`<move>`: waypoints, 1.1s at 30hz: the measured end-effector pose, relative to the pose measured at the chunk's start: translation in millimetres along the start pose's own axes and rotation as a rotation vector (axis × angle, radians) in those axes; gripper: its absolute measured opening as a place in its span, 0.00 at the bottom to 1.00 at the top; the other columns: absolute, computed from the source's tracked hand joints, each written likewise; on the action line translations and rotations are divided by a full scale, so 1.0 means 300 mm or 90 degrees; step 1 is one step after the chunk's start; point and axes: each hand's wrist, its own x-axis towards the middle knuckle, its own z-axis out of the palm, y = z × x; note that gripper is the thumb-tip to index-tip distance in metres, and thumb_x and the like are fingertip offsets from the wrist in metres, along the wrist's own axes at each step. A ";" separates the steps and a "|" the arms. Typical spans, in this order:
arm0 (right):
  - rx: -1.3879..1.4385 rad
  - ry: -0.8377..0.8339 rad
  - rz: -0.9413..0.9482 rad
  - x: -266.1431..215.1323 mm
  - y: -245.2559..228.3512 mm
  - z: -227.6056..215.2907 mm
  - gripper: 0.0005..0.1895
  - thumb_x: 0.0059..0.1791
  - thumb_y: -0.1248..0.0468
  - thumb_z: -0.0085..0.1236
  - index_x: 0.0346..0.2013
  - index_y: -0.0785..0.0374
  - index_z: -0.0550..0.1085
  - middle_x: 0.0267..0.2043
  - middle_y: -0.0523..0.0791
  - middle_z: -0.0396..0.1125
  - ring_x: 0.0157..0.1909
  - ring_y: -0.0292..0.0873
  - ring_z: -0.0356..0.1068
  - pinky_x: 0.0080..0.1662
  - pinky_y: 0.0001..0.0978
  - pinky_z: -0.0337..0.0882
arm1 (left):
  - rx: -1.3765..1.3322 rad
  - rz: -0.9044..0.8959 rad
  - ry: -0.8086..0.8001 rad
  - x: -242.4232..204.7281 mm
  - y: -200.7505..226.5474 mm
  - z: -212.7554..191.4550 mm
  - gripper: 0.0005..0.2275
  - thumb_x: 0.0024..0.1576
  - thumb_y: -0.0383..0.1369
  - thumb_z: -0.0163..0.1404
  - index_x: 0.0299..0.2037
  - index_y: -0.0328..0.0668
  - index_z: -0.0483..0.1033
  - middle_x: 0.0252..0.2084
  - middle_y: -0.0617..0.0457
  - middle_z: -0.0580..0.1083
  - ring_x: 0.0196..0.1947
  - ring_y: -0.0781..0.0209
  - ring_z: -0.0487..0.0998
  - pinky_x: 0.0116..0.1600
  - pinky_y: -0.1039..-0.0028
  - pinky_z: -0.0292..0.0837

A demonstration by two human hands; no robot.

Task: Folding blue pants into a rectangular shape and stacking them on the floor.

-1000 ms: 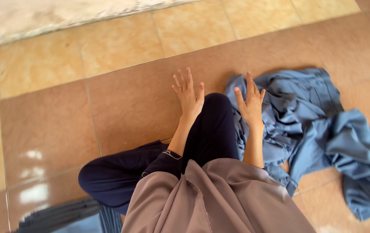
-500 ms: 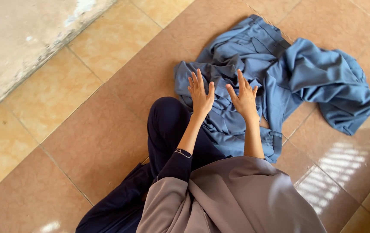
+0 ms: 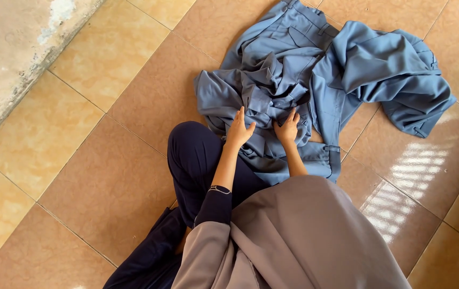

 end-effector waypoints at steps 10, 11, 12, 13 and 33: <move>0.071 -0.053 -0.036 0.036 -0.041 -0.068 0.22 0.45 0.43 0.67 0.49 0.46 0.79 0.51 0.44 0.63 0.52 0.55 0.73 0.51 0.50 0.75 | -0.032 0.055 0.016 -0.038 0.056 -0.027 0.49 0.50 0.49 0.61 0.78 0.46 0.41 0.72 0.20 0.50 0.67 0.21 0.62 0.64 0.41 0.69; 0.179 -0.086 -0.075 -0.013 -0.118 -0.134 0.25 0.46 0.47 0.68 0.51 0.57 0.77 0.52 0.50 0.64 0.53 0.60 0.71 0.52 0.52 0.73 | -0.046 0.074 0.031 -0.051 0.080 -0.039 0.55 0.45 0.48 0.66 0.78 0.46 0.37 0.72 0.18 0.47 0.66 0.18 0.61 0.64 0.39 0.67; 0.287 -0.118 -0.114 -0.061 -0.195 -0.200 0.28 0.46 0.51 0.69 0.53 0.68 0.76 0.53 0.57 0.65 0.54 0.66 0.70 0.53 0.53 0.71 | -0.059 0.093 0.047 -0.064 0.104 -0.050 0.61 0.39 0.47 0.70 0.78 0.47 0.34 0.72 0.17 0.45 0.66 0.15 0.60 0.64 0.37 0.66; 0.286 -0.119 -0.114 -0.109 -0.278 -0.262 0.28 0.46 0.51 0.69 0.53 0.68 0.76 0.53 0.57 0.65 0.54 0.66 0.70 0.53 0.53 0.71 | -0.060 0.092 0.047 -0.079 0.131 -0.071 0.61 0.39 0.47 0.70 0.78 0.47 0.34 0.72 0.17 0.45 0.66 0.15 0.60 0.64 0.37 0.66; -0.023 -0.153 -0.110 0.409 -0.273 -0.117 0.56 0.51 0.41 0.62 0.78 0.54 0.37 0.64 0.66 0.63 0.64 0.68 0.65 0.65 0.58 0.63 | -0.105 -0.066 -0.011 0.006 0.019 0.015 0.39 0.43 0.48 0.60 0.65 0.54 0.55 0.57 0.33 0.74 0.57 0.34 0.76 0.61 0.50 0.73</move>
